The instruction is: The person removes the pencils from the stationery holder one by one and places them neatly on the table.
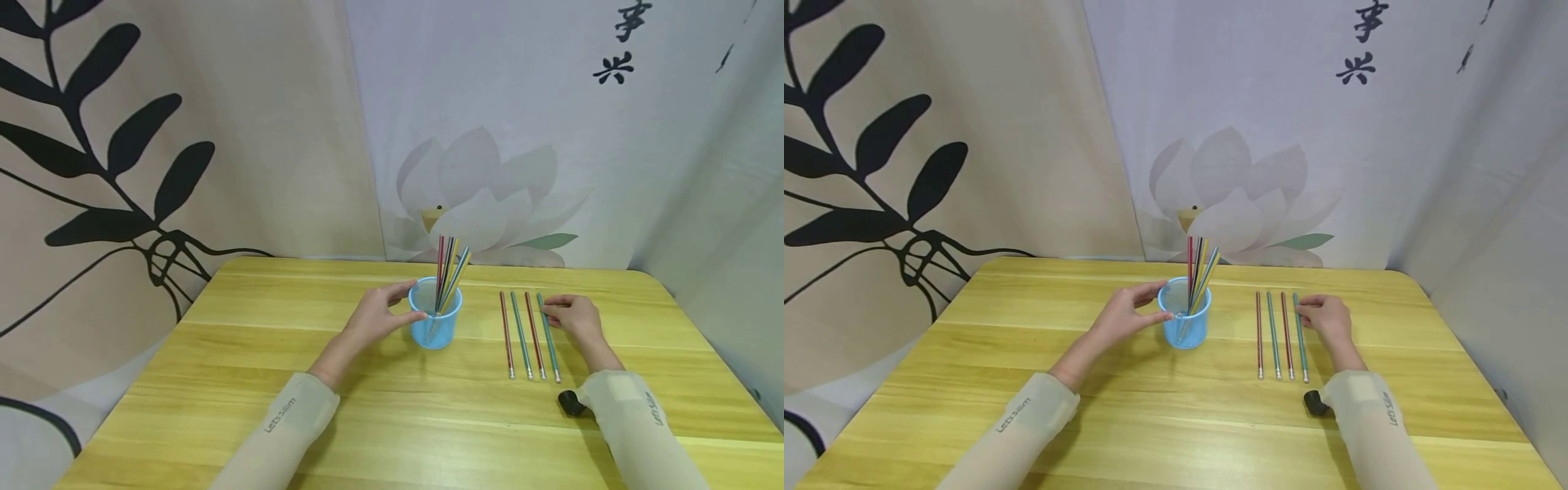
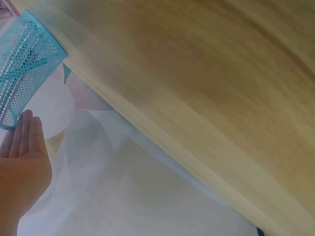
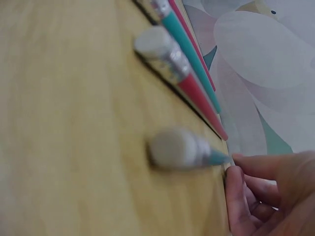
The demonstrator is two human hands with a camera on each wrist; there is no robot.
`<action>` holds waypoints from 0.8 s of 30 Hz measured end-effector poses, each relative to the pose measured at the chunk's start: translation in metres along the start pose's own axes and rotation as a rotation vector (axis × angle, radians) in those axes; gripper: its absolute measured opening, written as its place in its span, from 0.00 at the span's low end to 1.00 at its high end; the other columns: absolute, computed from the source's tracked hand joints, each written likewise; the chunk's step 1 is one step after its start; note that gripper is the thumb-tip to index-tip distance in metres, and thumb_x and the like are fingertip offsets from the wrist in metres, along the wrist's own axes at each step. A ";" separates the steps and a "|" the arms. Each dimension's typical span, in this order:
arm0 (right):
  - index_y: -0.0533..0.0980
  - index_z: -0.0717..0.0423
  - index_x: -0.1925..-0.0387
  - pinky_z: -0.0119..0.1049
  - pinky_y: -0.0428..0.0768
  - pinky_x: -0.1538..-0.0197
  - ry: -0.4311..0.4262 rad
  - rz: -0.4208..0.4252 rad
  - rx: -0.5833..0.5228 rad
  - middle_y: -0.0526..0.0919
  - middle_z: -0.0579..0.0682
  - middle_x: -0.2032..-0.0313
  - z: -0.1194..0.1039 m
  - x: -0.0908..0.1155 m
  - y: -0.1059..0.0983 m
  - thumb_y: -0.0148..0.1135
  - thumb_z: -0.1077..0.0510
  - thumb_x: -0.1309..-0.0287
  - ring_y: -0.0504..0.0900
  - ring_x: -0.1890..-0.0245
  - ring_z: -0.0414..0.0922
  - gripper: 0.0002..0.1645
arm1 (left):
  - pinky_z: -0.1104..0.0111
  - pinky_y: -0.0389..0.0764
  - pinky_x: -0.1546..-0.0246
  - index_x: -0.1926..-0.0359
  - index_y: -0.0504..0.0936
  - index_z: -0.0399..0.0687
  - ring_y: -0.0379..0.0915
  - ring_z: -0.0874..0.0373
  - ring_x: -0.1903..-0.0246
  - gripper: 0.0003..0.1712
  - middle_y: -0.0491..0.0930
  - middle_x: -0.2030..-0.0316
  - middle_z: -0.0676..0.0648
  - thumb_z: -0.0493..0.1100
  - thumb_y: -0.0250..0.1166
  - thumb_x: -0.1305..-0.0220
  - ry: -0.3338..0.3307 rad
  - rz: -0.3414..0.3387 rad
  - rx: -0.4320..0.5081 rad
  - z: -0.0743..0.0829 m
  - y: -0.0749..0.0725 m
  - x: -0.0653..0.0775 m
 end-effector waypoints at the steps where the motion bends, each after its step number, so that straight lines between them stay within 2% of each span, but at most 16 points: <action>1: 0.73 0.73 0.41 0.24 0.87 0.65 0.001 -0.001 -0.005 0.84 0.56 0.57 0.000 0.000 0.000 0.58 0.60 0.30 0.82 0.73 0.29 0.23 | 0.63 0.79 0.36 0.33 0.74 0.47 0.77 0.51 0.38 0.40 0.79 0.38 0.45 0.54 0.75 0.45 0.001 0.000 0.002 0.000 0.000 0.000; 7: 0.72 0.74 0.40 0.26 0.88 0.65 -0.007 -0.002 -0.049 0.84 0.48 0.63 -0.003 0.002 -0.001 0.59 0.59 0.31 0.82 0.73 0.30 0.26 | 0.63 0.79 0.36 0.33 0.74 0.47 0.78 0.51 0.39 0.40 0.79 0.38 0.45 0.53 0.75 0.44 -0.001 0.001 0.009 0.000 0.001 -0.001; 24: 0.74 0.71 0.41 0.27 0.88 0.65 -0.034 0.016 -0.054 0.81 0.39 0.69 -0.010 0.012 -0.006 0.60 0.56 0.31 0.83 0.73 0.32 0.25 | 0.63 0.79 0.36 0.33 0.74 0.48 0.78 0.51 0.39 0.40 0.79 0.38 0.45 0.53 0.75 0.44 0.002 0.006 0.001 0.001 0.003 -0.001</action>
Point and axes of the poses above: each hand's wrist, its own x-axis away from the middle knuckle, its own y-axis out of the palm, z = x × y, the point moved 1 cm from there along -x, towards the middle knuckle
